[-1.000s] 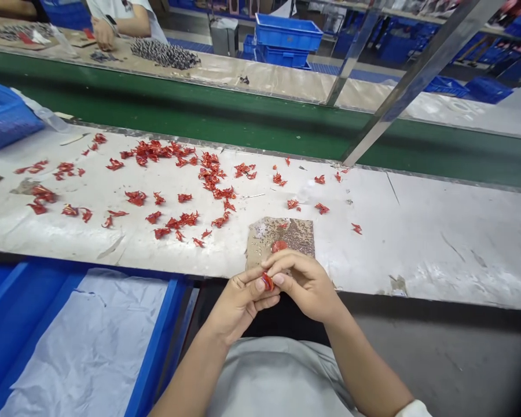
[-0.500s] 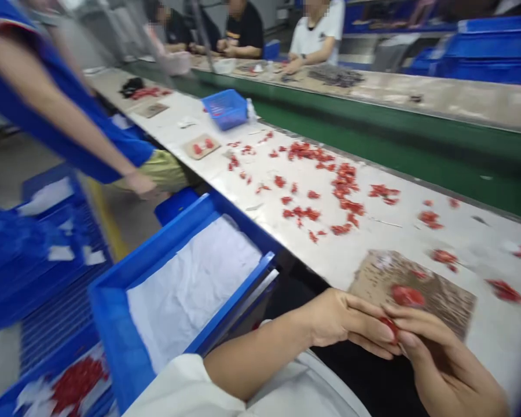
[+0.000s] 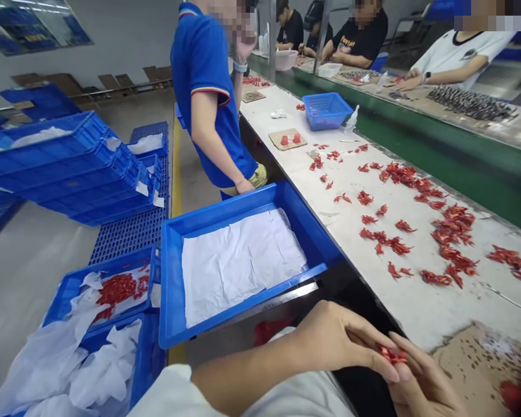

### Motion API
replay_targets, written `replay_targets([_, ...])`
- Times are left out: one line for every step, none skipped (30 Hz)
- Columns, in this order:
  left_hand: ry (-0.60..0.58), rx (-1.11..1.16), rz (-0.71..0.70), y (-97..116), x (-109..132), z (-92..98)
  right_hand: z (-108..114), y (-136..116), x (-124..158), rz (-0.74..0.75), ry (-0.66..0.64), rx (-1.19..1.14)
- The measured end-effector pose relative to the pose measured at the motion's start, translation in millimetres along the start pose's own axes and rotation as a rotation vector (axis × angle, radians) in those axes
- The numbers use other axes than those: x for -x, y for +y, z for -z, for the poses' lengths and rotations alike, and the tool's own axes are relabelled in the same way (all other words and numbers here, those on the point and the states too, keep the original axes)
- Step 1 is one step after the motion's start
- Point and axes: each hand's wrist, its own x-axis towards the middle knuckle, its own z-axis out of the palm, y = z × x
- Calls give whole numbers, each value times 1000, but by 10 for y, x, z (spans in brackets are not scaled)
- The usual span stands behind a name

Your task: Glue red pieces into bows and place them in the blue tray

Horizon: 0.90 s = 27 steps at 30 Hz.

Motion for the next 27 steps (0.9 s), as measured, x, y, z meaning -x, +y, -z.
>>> replay_targets([58,-114,-94,23,43,39,-79,-15,-20,-87,-49,-48])
replay_targets([119,-219,-186,39,76,77,-163,-31,-43,-155,-86,-106])
replay_targets([175,-295,-262,48,97,115,-250,-46,-67,-209,-104,-168])
replay_targets([218,-328,-306,49,109,151,-336,-57,-88,-252,-106,-230])
replay_targets([246,-320,-311,43,113,185,-418,-64,-103,-293,-103,-290])
replay_targets([256,-292,-285,32,111,216,-491,-63,-114,-336,-105,-342])
replay_targets([253,-254,-246,17,106,244,-549,-55,-118,-376,-112,-388])
replay_targets([232,-213,-202,1,100,267,-591,-40,-116,-410,-127,-425])
replay_targets([208,-175,-166,-17,94,287,-615,-21,-110,-437,-152,-452])
replay_targets([192,-150,-141,-33,90,303,-624,0,-102,-456,-178,-472])
replay_targets([190,-140,-126,-47,87,314,-620,17,-91,-466,-199,-488])
replay_targets([196,-136,-111,-57,86,321,-607,28,-79,-470,-213,-502])
replay_targets([203,-138,-94,-63,86,321,-591,28,-65,-468,-224,-515])
replay_targets([205,-144,-77,-63,86,312,-578,14,-48,-461,-237,-528])
replay_targets([204,-148,-64,-57,85,295,-572,-13,-28,-446,-248,-541])
replay_targets([198,-150,-58,-47,81,267,-576,-53,-7,-426,-259,-552])
replay_targets([192,-151,-62,-31,74,231,-594,-103,14,-400,-266,-562])
replay_targets([186,-155,-79,-11,65,192,-624,-159,28,-374,-266,-570])
replay_targets([183,-162,-105,11,54,158,-662,-217,32,-346,-259,-579])
replay_targets([178,-171,-134,34,41,137,-701,-272,23,-313,-246,-589])
replay_targets([166,-183,-162,57,24,140,-728,-323,0,-278,-233,-599])
replay_targets([148,-201,-181,78,2,176,-733,-368,-30,-237,-214,-606])
replay_targets([145,-229,-190,96,-26,255,-702,-406,-60,-192,-179,-605])
replay_targets([165,-280,-185,107,-63,378,-628,-435,-79,-148,-129,-588])
replay_targets([212,-353,-169,110,-106,546,-506,-453,-80,-108,-53,-552])
replay_targets([289,-450,-145,101,-152,751,-337,-460,-59,-73,61,-499])
replay_targets([376,-571,-111,76,-195,983,-127,-455,-18,-42,195,-425])
